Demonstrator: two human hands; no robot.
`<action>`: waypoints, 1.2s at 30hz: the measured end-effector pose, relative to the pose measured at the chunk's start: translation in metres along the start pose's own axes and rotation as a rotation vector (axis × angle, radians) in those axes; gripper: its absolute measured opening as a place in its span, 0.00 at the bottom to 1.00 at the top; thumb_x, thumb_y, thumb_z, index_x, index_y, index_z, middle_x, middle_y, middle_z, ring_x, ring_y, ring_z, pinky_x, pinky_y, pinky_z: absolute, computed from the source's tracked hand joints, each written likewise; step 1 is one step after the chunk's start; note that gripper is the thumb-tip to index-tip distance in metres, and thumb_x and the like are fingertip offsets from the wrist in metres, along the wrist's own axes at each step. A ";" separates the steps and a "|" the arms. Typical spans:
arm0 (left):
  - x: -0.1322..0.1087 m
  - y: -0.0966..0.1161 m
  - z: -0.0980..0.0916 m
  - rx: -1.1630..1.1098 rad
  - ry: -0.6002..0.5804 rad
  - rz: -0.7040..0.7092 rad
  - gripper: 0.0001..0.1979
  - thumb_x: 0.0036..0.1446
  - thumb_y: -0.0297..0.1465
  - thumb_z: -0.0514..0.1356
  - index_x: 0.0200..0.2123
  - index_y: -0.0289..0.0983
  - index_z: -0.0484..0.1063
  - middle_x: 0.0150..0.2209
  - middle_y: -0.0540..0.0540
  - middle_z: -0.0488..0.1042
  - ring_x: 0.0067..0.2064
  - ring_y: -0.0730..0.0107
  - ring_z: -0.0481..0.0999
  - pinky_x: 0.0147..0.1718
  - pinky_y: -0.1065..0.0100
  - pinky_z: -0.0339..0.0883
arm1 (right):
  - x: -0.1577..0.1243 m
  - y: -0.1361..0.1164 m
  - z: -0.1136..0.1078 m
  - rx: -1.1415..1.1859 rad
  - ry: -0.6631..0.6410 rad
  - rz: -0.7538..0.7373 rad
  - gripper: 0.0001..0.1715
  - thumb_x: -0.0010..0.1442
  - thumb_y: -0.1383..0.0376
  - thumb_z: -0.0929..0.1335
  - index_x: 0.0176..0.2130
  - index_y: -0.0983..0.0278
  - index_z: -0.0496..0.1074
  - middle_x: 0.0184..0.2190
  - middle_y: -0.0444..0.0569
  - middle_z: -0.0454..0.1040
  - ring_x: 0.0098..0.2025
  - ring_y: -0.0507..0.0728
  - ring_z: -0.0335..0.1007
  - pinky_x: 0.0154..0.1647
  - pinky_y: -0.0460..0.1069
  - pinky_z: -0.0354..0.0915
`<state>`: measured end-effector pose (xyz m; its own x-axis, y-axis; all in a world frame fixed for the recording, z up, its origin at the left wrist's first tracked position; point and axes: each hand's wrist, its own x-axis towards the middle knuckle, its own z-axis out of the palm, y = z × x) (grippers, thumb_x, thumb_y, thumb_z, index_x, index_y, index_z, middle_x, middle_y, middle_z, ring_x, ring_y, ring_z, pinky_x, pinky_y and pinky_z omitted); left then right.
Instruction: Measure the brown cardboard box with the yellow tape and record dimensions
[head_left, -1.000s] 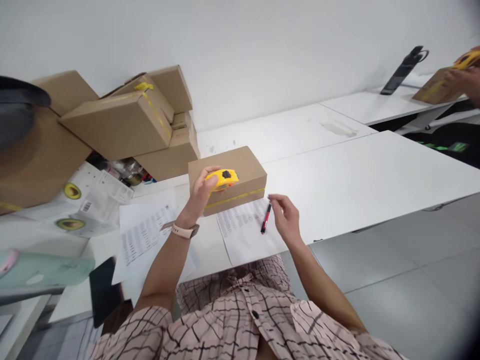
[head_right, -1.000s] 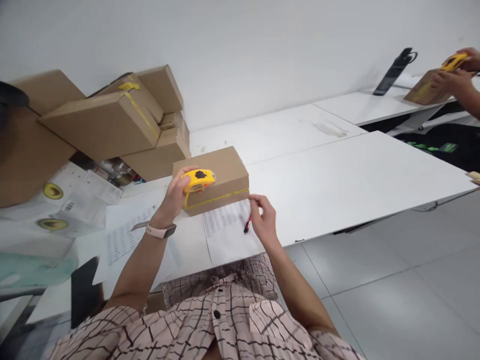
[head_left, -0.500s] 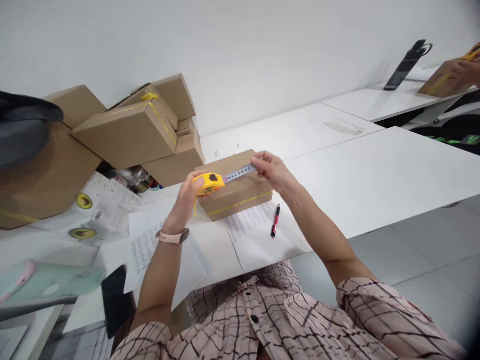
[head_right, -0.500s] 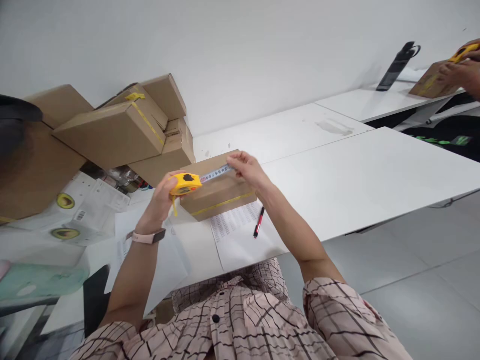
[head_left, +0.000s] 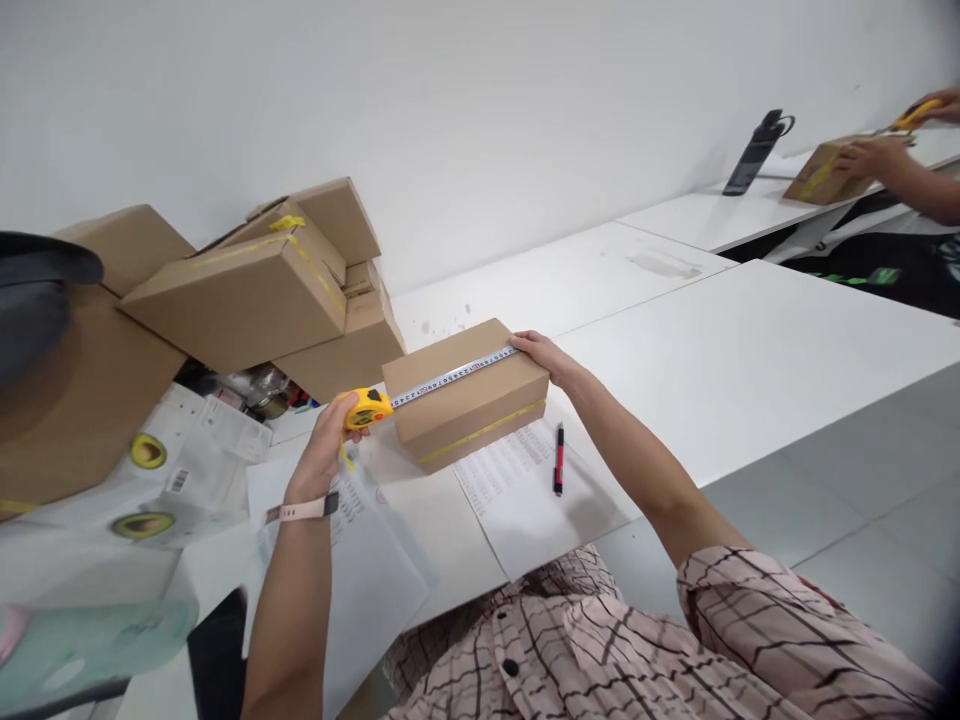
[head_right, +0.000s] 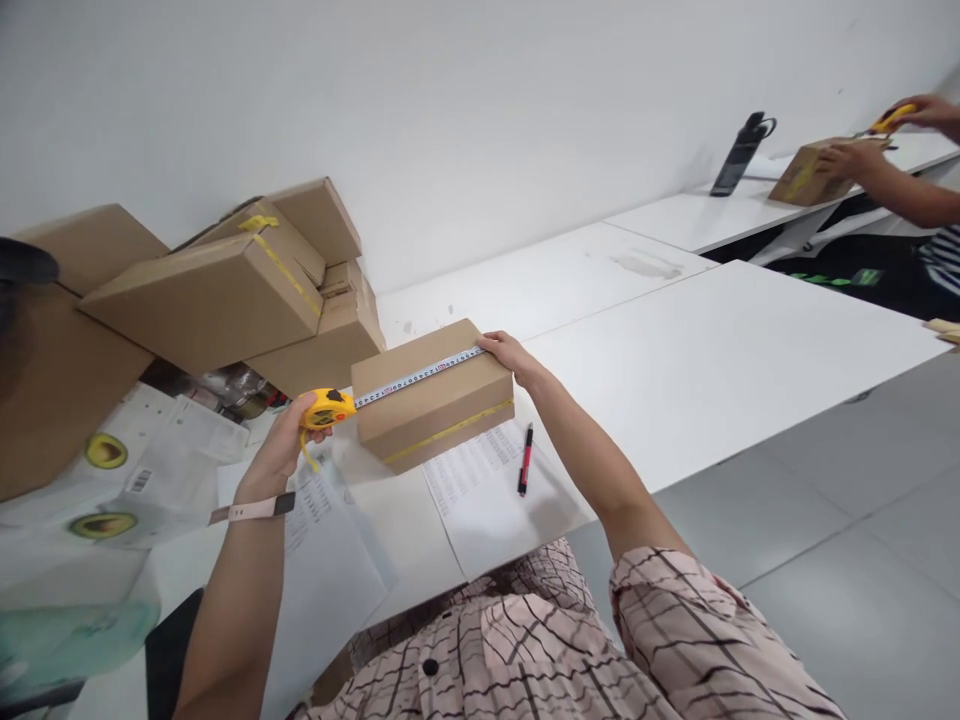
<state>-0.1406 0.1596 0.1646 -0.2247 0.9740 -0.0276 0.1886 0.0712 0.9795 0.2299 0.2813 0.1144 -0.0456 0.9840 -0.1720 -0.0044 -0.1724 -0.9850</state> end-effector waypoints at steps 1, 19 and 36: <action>-0.001 -0.001 0.002 -0.009 0.003 0.005 0.28 0.48 0.51 0.66 0.42 0.32 0.76 0.27 0.48 0.77 0.23 0.71 0.71 0.21 0.71 0.59 | -0.001 0.000 0.001 0.029 -0.001 0.020 0.19 0.55 0.55 0.76 0.43 0.63 0.76 0.39 0.49 0.80 0.36 0.56 0.74 0.34 0.49 0.68; -0.107 0.014 0.039 -0.164 -0.538 -0.128 0.34 0.55 0.42 0.70 0.63 0.42 0.65 0.47 0.41 0.79 0.33 0.64 0.81 0.26 0.68 0.73 | -0.012 -0.063 -0.010 -0.090 0.078 -0.451 0.23 0.56 0.46 0.75 0.30 0.60 0.70 0.31 0.46 0.73 0.35 0.54 0.65 0.42 0.52 0.62; -0.141 0.012 0.182 -0.680 -0.527 -0.342 0.30 0.50 0.50 0.71 0.47 0.38 0.65 0.40 0.46 0.74 0.36 0.57 0.85 0.31 0.64 0.78 | 0.044 -0.065 0.072 -0.746 -0.301 -0.255 0.27 0.56 0.39 0.72 0.30 0.58 0.69 0.25 0.46 0.72 0.31 0.56 0.64 0.34 0.52 0.60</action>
<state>0.0672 0.0626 0.1435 0.3306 0.9072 -0.2604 -0.4471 0.3935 0.8033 0.1560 0.3322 0.1719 -0.3977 0.9168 -0.0366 0.6056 0.2323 -0.7611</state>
